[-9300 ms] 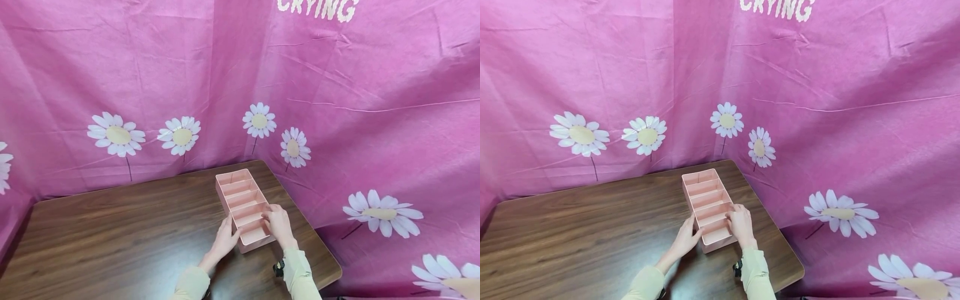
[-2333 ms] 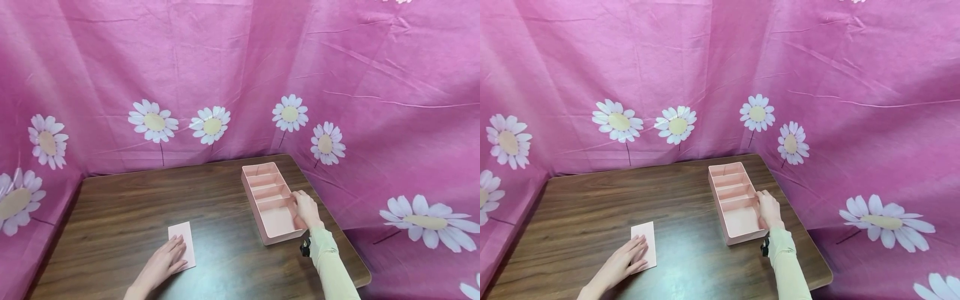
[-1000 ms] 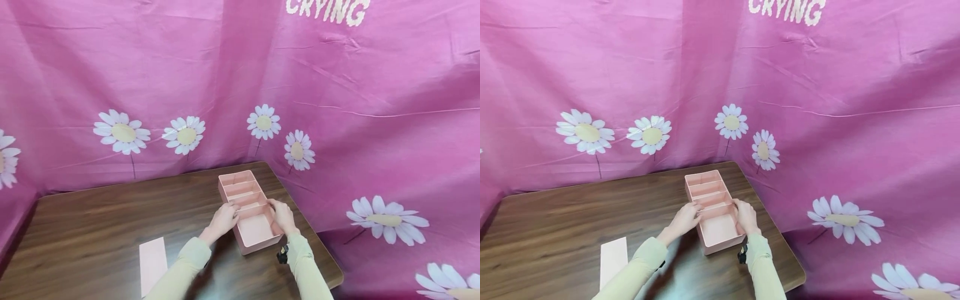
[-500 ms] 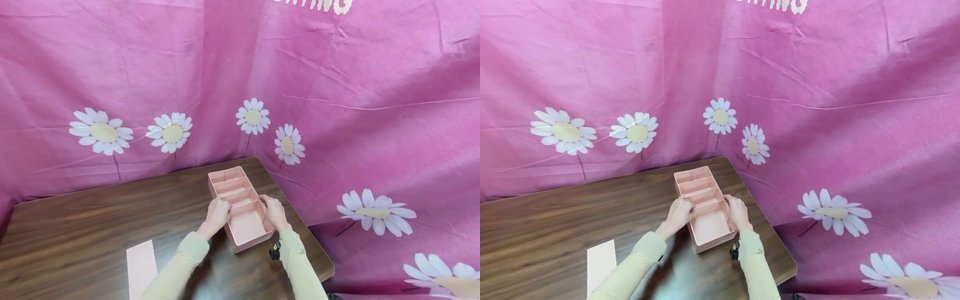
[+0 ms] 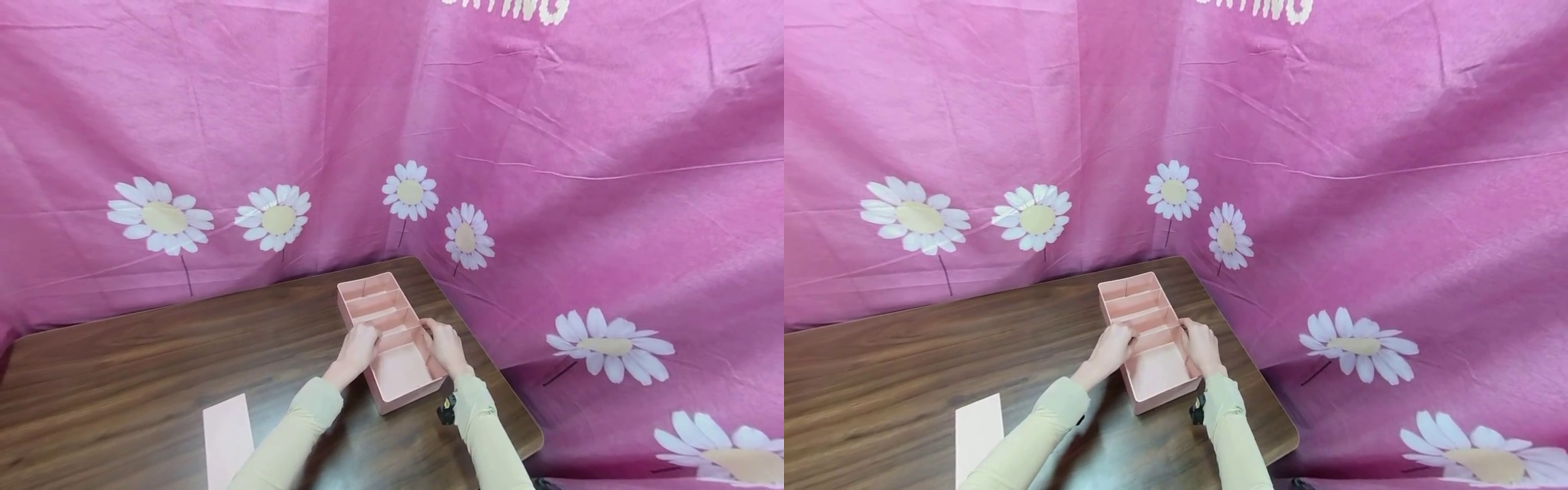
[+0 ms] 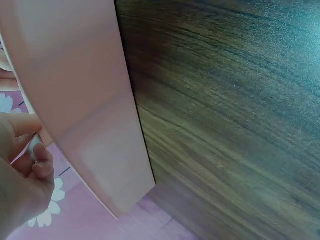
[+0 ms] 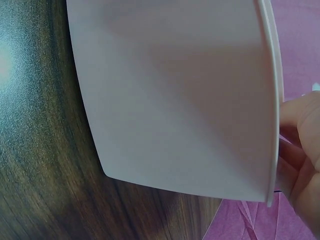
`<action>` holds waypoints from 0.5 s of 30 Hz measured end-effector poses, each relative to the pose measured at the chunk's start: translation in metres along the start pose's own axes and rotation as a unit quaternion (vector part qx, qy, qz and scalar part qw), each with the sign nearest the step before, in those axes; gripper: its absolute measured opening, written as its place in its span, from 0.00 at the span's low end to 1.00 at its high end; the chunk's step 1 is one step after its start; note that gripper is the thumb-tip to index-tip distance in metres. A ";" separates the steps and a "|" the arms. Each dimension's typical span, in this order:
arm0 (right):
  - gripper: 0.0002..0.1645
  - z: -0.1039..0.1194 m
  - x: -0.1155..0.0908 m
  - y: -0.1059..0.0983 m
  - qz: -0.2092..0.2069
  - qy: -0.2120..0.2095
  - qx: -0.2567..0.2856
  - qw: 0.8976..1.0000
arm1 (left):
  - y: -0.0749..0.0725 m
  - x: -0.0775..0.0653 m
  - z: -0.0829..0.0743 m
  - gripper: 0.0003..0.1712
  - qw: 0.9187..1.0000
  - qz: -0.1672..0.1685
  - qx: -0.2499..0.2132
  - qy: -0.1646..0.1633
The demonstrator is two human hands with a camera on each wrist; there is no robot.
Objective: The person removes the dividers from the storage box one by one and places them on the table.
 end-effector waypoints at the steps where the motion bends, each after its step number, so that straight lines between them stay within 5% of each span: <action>1: 0.14 0.000 0.000 0.000 0.000 -0.001 0.000 1.000 | -0.001 0.001 0.000 0.16 1.000 -0.004 0.002 0.001; 9: 0.16 -0.004 -0.001 -0.001 0.006 0.011 0.016 1.000 | -0.008 0.006 -0.004 0.13 0.997 -0.023 0.066 0.025; 15: 0.13 -0.011 -0.004 0.000 0.017 0.039 0.037 0.998 | -0.013 0.013 -0.003 0.10 0.998 0.015 0.065 -0.014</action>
Point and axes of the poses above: each hand's wrist, its own x-axis towards the middle knuckle, its own y-axis out of the palm, z = x × y, the point moved 5 cm from there along x, towards the middle knuckle, and after that the axes turned 6 degrees about -z, right-handed, at the moved point
